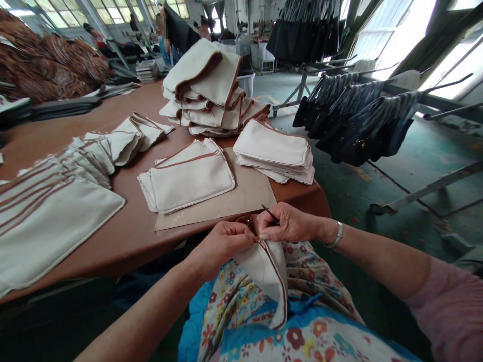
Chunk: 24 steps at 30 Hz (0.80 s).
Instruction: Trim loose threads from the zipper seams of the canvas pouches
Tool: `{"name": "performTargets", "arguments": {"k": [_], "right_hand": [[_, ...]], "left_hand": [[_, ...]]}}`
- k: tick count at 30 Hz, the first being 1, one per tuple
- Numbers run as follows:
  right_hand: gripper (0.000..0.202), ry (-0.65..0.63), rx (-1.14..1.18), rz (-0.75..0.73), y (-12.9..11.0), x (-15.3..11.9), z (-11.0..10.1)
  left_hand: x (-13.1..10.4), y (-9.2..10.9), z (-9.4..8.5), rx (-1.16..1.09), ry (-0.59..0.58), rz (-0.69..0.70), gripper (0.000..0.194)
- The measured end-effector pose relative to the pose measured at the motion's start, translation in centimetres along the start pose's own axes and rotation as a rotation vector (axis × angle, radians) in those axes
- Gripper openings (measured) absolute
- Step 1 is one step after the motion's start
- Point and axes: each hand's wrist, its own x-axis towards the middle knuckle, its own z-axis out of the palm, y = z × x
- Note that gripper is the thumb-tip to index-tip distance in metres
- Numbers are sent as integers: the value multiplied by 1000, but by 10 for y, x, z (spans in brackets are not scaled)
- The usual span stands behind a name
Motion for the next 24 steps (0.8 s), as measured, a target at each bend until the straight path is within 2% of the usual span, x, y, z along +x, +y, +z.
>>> {"name": "performTargets", "arguments": {"k": [4, 7, 9, 11, 12, 13, 15, 17, 19, 20, 21, 22, 24], "right_hand": [[33, -16, -22, -7, -7, 3, -9], [36, 89, -168, -54, -33, 1, -21], [53, 185, -293, -100, -58, -5, -24], [71, 224, -406, -114, -79, -10, -20], [68, 216, -455, -113, -86, -10, -17], [57, 210, -497, -120, -91, -10, -16], [25, 260, -502, -148, -95, -5, -21], [13, 410, -364, -166, -95, 3, -44], [23, 634, -184, -146, -92, 10, -84], [30, 747, -114, -140, -88, 13, -109], [36, 842, -92, -137, -82, 16, -134], [40, 913, -132, -118, -73, 18, -159], [43, 1062, -386, 16, -50, 23, -201]], "left_hand": [[-8, -4, 7, -63, 54, 57, 8], [-19, 3, 12, -52, 200, 157, 16], [-27, 14, 18, -11, 303, 254, 24], [-35, 27, 27, 62, 375, 364, 28], [-39, 33, 32, 120, 402, 429, 28], [-41, 39, 35, 197, 433, 502, 26], [-42, 50, 33, 385, 545, 690, 24], [-34, 59, 15, 548, 751, 908, 26], [-18, 67, -21, 641, 1005, 1076, 31], [-8, 70, -44, 687, 1120, 1104, 30], [4, 71, -69, 738, 1215, 1076, 32], [16, 72, -93, 831, 1263, 994, 31], [42, 71, -138, 1026, 1345, 737, 38]]}}
